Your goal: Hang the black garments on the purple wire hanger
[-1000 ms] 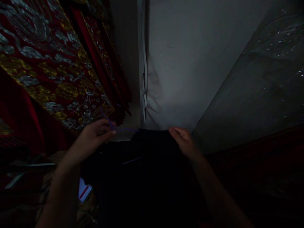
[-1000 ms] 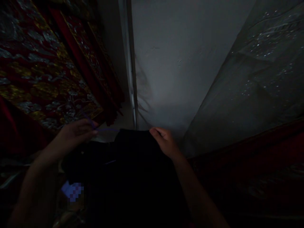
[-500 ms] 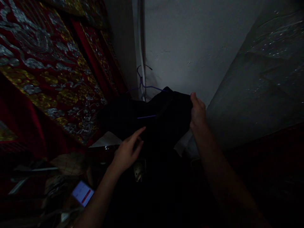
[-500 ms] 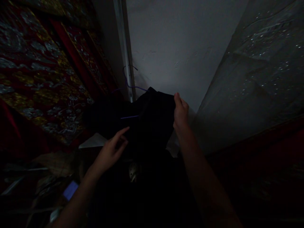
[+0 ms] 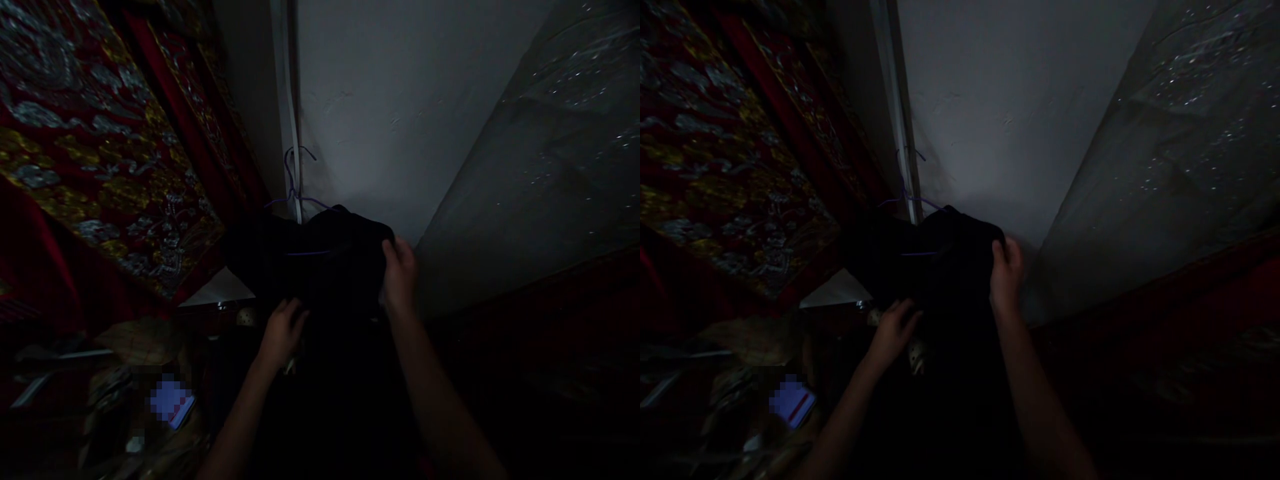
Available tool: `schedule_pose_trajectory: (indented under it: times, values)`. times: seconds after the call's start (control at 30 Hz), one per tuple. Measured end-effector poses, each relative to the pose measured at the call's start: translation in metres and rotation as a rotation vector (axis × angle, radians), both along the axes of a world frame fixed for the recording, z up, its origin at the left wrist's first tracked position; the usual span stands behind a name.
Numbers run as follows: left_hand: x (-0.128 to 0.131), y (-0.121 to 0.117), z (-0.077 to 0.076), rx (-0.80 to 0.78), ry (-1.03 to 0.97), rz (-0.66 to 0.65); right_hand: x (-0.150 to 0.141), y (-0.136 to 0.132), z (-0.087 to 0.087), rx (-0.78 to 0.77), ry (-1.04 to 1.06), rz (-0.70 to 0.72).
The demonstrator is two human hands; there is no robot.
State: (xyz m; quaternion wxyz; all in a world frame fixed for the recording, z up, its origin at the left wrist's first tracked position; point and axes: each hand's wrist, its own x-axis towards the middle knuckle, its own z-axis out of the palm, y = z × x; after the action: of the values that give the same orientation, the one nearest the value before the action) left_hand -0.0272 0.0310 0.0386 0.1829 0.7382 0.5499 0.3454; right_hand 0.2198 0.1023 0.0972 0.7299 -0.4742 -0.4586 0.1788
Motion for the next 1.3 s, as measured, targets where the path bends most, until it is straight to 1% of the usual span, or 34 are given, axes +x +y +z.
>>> schedule_pose_trajectory:
  times: [0.07, 0.1, 0.13, 0.17, 0.23, 0.27, 0.3, 0.33, 0.37, 0.47, 0.57, 0.7, 0.8, 0.87, 0.97, 1.0, 1.07, 1.13, 1.2, 1.3]
  values:
    - [0.004, -0.011, -0.008, 0.039, -0.142, 0.012, -0.012, -0.029, -0.017, 0.030, 0.089, -0.216]
    - [0.008, -0.017, -0.011, 0.047, -0.215, 0.027, -0.021, -0.046, -0.026, 0.007, 0.106, -0.258]
    - [0.011, -0.024, -0.015, 0.047, -0.289, 0.045, -0.031, -0.063, -0.034, -0.051, 0.115, -0.222]
    - [0.015, -0.030, -0.018, 0.038, -0.362, 0.061, -0.042, -0.080, -0.041, -0.145, 0.115, -0.107]
    - [0.022, -0.040, -0.023, 0.006, -0.477, 0.074, -0.064, -0.105, -0.052, -0.342, 0.028, 0.308]
    - [0.024, -0.043, -0.025, -0.008, -0.512, 0.073, -0.074, -0.113, -0.055, -0.412, -0.038, 0.483]
    - [0.026, -0.045, -0.026, -0.017, -0.532, 0.073, -0.082, -0.117, -0.058, -0.457, -0.107, 0.601]
    - [0.027, -0.047, -0.027, -0.021, -0.542, 0.076, -0.089, -0.118, -0.059, -0.482, -0.170, 0.648]
    - [0.026, -0.047, -0.027, -0.023, -0.545, 0.082, -0.093, -0.118, -0.060, -0.497, -0.221, 0.637]
    - [0.023, -0.046, -0.026, -0.025, -0.559, 0.088, -0.099, -0.110, -0.062, -0.521, -0.295, 0.522]
    - [0.022, -0.046, -0.022, -0.031, -0.545, 0.088, -0.097, -0.108, -0.063, -0.513, -0.316, 0.519]
    - [0.027, -0.049, -0.017, -0.033, -0.517, 0.151, -0.091, -0.113, -0.060, -0.500, -0.326, 0.538]
    - [0.031, -0.052, -0.018, -0.064, -0.505, 0.173, -0.085, -0.113, -0.058, -0.529, -0.271, 0.537]
    - [0.032, -0.053, -0.020, -0.069, -0.490, 0.182, -0.082, -0.111, -0.058, -0.607, -0.183, 0.610]
    - [0.030, -0.053, -0.024, -0.042, -0.475, 0.206, -0.083, -0.103, -0.057, -0.748, -0.006, 0.785]
    - [0.029, -0.052, -0.025, -0.035, -0.468, 0.206, -0.084, -0.099, -0.055, -0.769, 0.055, 0.816]
    - [0.027, -0.050, -0.027, -0.031, -0.440, 0.181, -0.087, -0.088, -0.046, -0.756, 0.169, 0.820]
    - [0.026, -0.046, -0.031, -0.034, -0.391, 0.146, -0.090, -0.073, -0.029, -0.689, 0.259, 0.799]
    - [0.025, -0.040, -0.039, -0.028, -0.338, 0.129, -0.092, -0.055, -0.003, -0.601, 0.311, 0.784]
    - [0.022, -0.029, -0.052, -0.017, -0.277, 0.112, -0.093, -0.028, 0.044, -0.445, 0.354, 0.776]
